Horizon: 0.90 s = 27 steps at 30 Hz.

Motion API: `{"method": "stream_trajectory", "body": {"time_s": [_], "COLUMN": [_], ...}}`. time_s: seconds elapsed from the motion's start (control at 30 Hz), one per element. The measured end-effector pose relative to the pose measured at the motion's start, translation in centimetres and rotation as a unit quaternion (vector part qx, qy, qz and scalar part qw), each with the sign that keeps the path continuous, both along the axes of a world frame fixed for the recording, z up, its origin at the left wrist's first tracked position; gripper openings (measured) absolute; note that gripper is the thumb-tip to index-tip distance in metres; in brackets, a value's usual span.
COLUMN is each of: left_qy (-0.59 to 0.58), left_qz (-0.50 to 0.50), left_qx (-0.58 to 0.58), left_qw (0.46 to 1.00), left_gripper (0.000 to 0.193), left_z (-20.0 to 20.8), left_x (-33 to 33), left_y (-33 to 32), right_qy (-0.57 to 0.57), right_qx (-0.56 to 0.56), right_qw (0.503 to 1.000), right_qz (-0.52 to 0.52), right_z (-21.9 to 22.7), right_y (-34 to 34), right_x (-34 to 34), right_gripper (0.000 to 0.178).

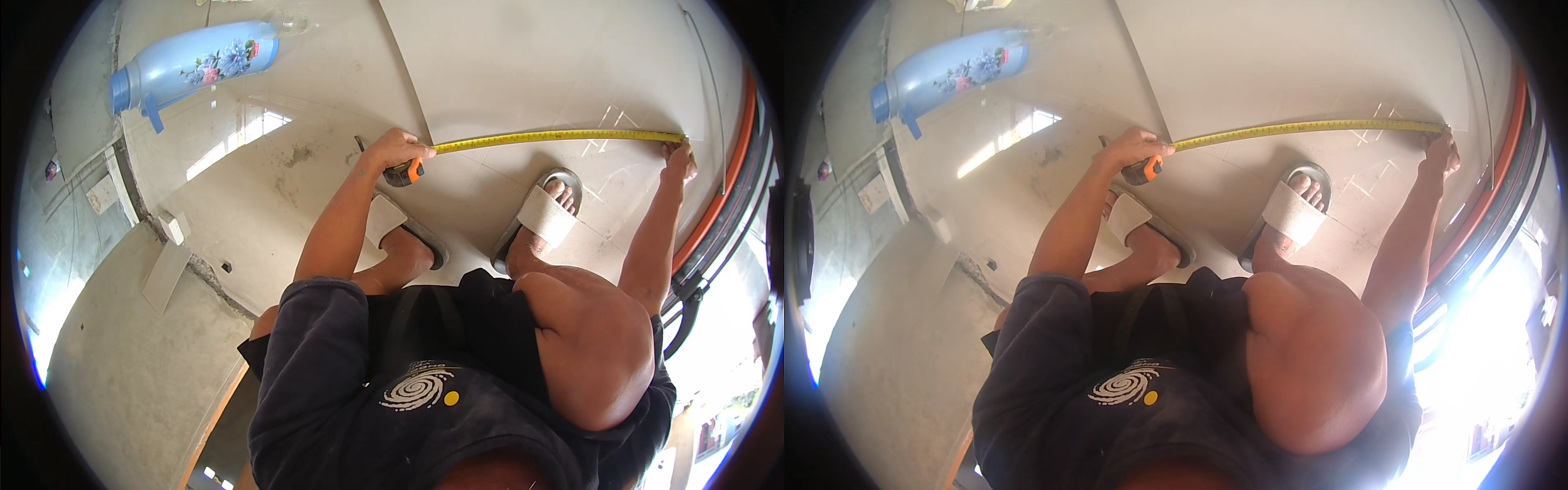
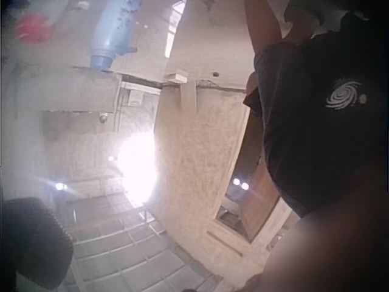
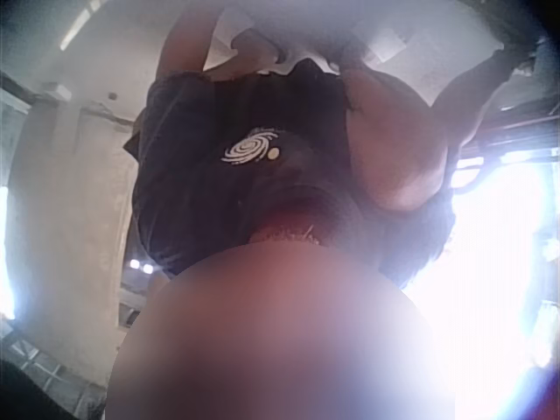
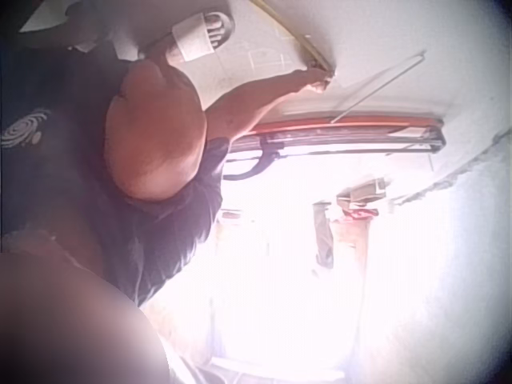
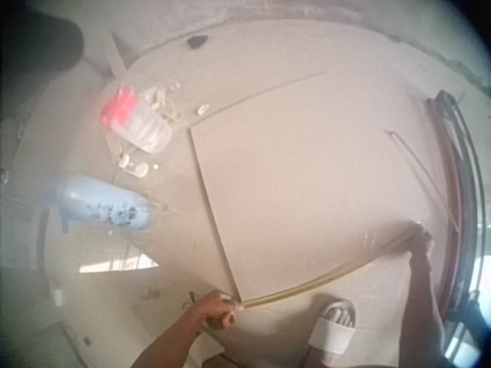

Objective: The person measures a floor area and a ceramic tile with a tape measure, then uses a manual tile cutter to score and snap the tile. The cut tile is carried to another room and placed against a wall.

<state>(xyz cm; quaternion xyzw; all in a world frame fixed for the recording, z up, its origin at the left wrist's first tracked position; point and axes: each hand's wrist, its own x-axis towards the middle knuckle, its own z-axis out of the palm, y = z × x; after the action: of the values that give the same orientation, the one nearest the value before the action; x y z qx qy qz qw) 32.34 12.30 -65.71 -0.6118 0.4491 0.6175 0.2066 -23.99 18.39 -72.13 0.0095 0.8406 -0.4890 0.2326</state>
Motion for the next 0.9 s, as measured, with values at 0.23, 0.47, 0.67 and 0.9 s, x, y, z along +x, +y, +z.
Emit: {"method": "stream_trajectory", "body": {"time_s": [0.23, 0.47, 0.67, 0.9], "left_qy": [-0.009, -0.003, -0.011, 0.066], "left_qz": [-0.003, -0.004, -0.023, 0.009], "left_qx": [0.0, 0.0, -0.013, -0.004], "left_qw": [1.0, 1.0, 1.0, 0.998], "left_gripper": [0.044, 0.044, 0.042, 0.032], "left_z": [0.0, 0.0, -0.3, -0.6], "left_x": [0.0, -0.1, 0.1, -0.2], "left_y": [0.0, -0.1, -0.1, 0.1], "right_qy": [0.0, 0.0, 0.013, 0.108], "right_qx": [0.025, -0.001, -0.015, -0.05], "right_qw": [0.999, 1.0, 1.0, 0.987], "right_qz": [0.022, 0.007, -0.001, 0.105], "right_z": [0.1, 0.2, -2.2, -6.0], "right_y": [0.0, -0.1, 0.8, 4.1], "right_x": [-0.1, 0.2, -1.7, -3.5], "right_gripper": [0.035, 0.028, 0.024, 0.021]}}
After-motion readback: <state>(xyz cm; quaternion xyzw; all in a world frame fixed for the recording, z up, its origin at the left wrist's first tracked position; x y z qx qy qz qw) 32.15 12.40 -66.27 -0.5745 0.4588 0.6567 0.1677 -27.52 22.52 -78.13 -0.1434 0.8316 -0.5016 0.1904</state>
